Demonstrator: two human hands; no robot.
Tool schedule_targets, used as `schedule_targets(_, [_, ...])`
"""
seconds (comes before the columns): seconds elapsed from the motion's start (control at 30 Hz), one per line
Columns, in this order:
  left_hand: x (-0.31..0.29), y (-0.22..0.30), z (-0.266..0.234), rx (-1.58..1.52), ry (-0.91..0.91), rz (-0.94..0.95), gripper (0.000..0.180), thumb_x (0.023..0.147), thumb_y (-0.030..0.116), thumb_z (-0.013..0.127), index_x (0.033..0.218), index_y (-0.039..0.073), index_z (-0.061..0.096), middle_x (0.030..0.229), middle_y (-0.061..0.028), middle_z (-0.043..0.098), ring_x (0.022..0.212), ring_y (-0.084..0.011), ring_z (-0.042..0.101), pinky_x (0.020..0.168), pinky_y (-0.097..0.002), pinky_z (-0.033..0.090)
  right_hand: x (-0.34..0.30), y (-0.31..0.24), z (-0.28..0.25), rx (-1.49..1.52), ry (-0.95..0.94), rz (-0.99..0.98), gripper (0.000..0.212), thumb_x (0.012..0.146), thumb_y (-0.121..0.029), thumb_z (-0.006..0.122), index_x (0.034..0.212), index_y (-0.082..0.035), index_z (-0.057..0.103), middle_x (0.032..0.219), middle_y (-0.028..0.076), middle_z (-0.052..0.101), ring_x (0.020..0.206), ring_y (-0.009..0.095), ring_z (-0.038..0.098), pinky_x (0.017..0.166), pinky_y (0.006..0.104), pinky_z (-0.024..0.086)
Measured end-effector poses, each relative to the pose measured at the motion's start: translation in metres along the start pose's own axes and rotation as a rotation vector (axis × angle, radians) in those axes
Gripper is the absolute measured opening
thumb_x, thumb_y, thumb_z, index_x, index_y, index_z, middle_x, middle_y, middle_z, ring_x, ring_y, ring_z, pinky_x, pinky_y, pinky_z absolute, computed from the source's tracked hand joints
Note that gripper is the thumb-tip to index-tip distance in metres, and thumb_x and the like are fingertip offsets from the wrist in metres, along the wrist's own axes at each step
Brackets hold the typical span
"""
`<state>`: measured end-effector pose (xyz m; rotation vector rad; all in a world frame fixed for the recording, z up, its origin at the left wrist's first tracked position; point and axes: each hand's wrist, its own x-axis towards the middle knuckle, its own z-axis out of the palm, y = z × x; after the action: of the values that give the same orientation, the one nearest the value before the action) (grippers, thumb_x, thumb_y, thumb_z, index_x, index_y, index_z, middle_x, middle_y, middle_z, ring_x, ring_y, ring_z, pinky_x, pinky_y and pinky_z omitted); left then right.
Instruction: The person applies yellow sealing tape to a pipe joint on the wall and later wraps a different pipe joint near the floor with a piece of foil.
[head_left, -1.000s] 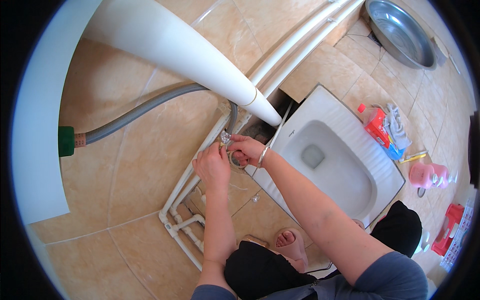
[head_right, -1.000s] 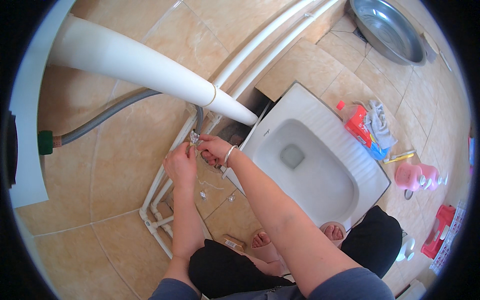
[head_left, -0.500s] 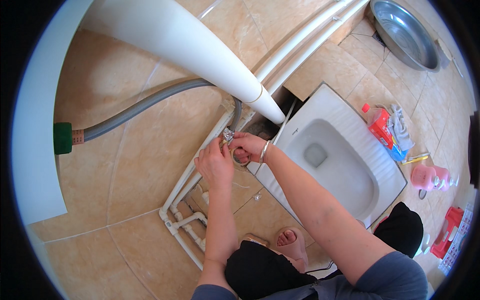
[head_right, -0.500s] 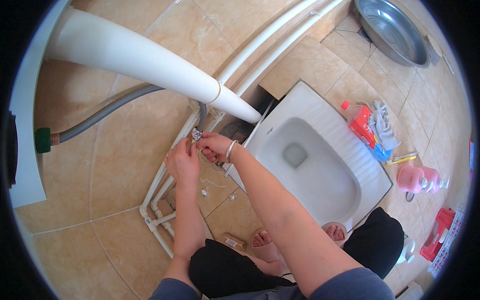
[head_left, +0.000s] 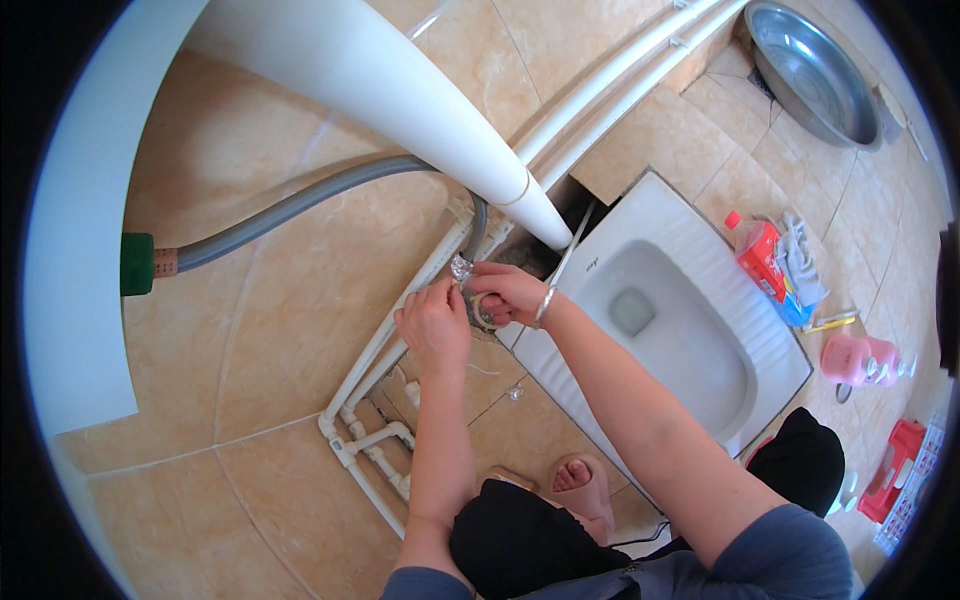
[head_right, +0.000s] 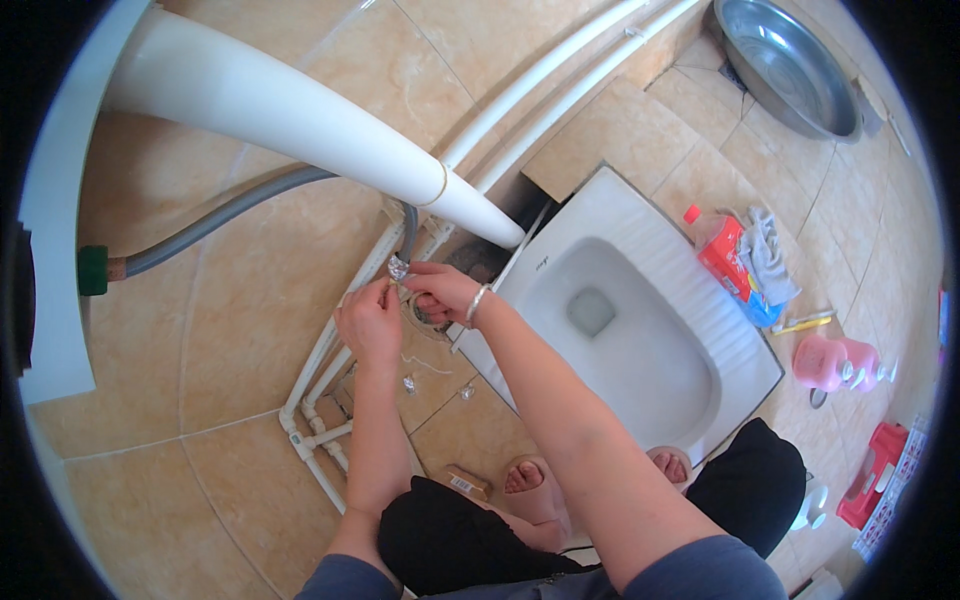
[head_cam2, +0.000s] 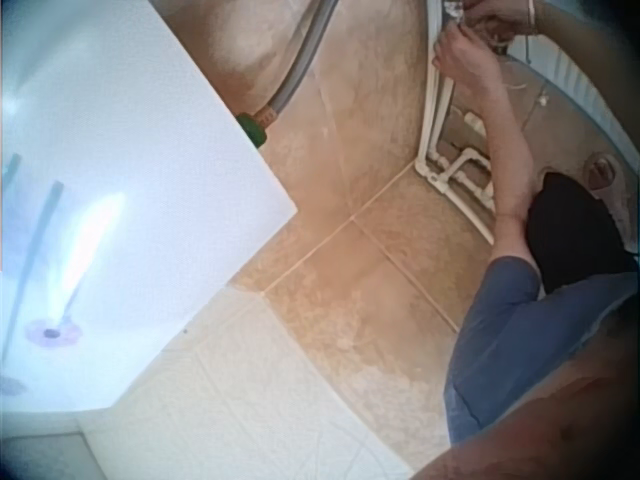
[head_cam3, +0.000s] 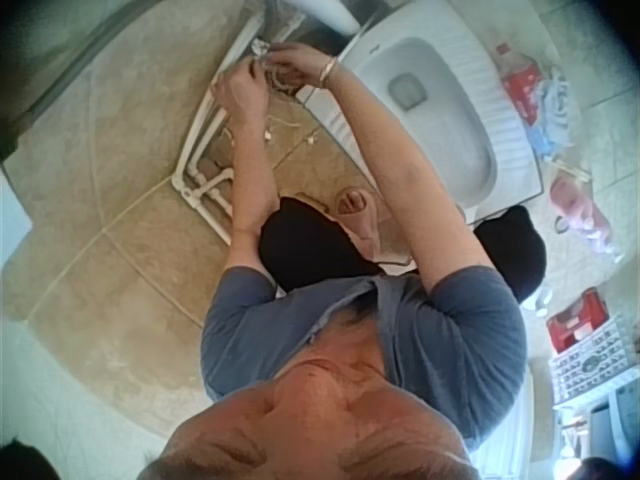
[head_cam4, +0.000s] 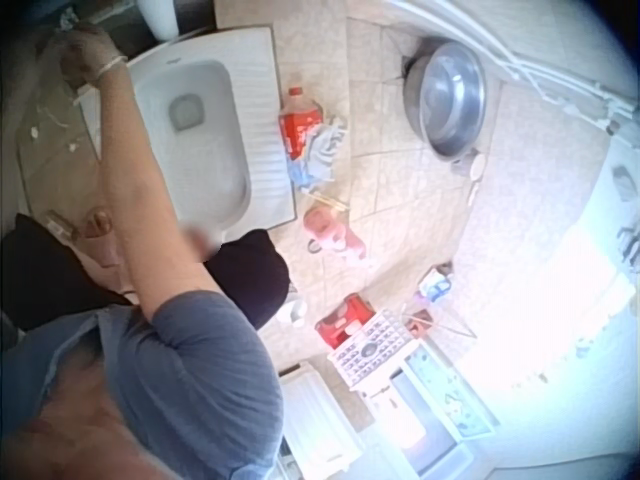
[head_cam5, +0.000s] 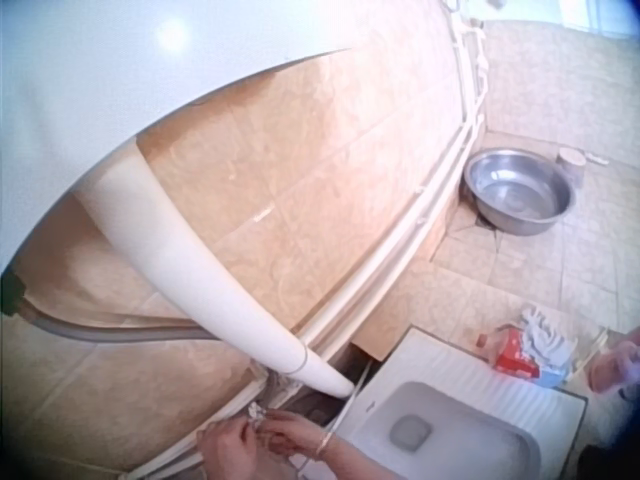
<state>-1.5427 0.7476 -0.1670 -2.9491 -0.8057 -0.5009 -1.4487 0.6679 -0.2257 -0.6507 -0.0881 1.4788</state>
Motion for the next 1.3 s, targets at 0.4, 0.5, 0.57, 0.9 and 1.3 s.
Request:
schedule_targets(0.4, [-0.007, 0.012, -0.032, -0.637, -0.325, -0.285, 0.015, 0.078, 0.020, 0.058, 0.083, 0.006, 0.062, 0.069, -0.0008, 0.060, 0.056, -0.0133, 0.051, 0.052, -0.0262, 0.038, -0.055, -0.008, 0.017, -0.240, 0.119, -0.275, 0.051, 0.092, -0.044, 0.021, 0.125, -0.009, 0.038, 0.053, -0.005, 0.026, 0.046, 0.007, 0.022, 0.044, 0.0214, 0.023])
schedule_targets(0.5, [-0.008, 0.010, -0.036, -0.927, -0.566, -0.405, 0.022, 0.081, 0.024, 0.058, 0.085, 0.003, 0.062, 0.067, -0.0003, 0.059, 0.053, -0.0089, 0.050, 0.049, -0.0221, 0.038, -0.063, -0.010, 0.025, -0.383, 0.145, -0.364, 0.050, 0.091, -0.044, 0.024, 0.123, -0.009, 0.040, 0.054, -0.005, 0.029, 0.048, 0.006, 0.027, 0.046, 0.0206, 0.027])
schedule_targets(0.57, [-0.010, 0.020, -0.040, -1.054, -0.646, -0.501, 0.022, 0.081, 0.023, 0.059, 0.085, 0.001, 0.061, 0.066, 0.0000, 0.058, 0.054, -0.0071, 0.050, 0.048, -0.0206, 0.039, -0.063, -0.006, 0.021, -0.423, 0.165, -0.383, 0.048, 0.091, -0.043, 0.027, 0.121, -0.009, 0.041, 0.056, -0.005, 0.033, 0.050, 0.006, 0.033, 0.048, 0.0210, 0.032])
schedule_targets(0.9, [-0.029, 0.025, -0.024, -0.984, -0.316, -0.445, 0.011, 0.075, 0.007, 0.061, 0.084, -0.001, 0.062, 0.064, -0.0026, 0.060, 0.054, -0.0069, 0.053, 0.046, -0.0202, 0.040, -0.075, 0.013, 0.018, -1.406, 0.437, -0.869, 0.025, 0.083, -0.027, 0.046, 0.102, -0.013, 0.051, 0.069, 0.010, 0.060, 0.062, 0.027, 0.057, 0.065, 0.0351, 0.043])
schedule_targets(1.3, [-0.032, 0.025, -0.040, -0.435, 0.050, 0.058, 0.005, 0.071, 0.010, 0.062, 0.074, 0.007, 0.061, 0.066, -0.0055, 0.055, 0.061, -0.0180, 0.049, 0.055, -0.0294, 0.040, -0.093, 0.007, 0.034, -1.495, 0.440, -0.271, 0.030, 0.082, -0.039, 0.045, 0.108, -0.025, 0.052, 0.078, 0.008, 0.062, 0.072, 0.028, 0.059, 0.061, 0.0373, 0.047])
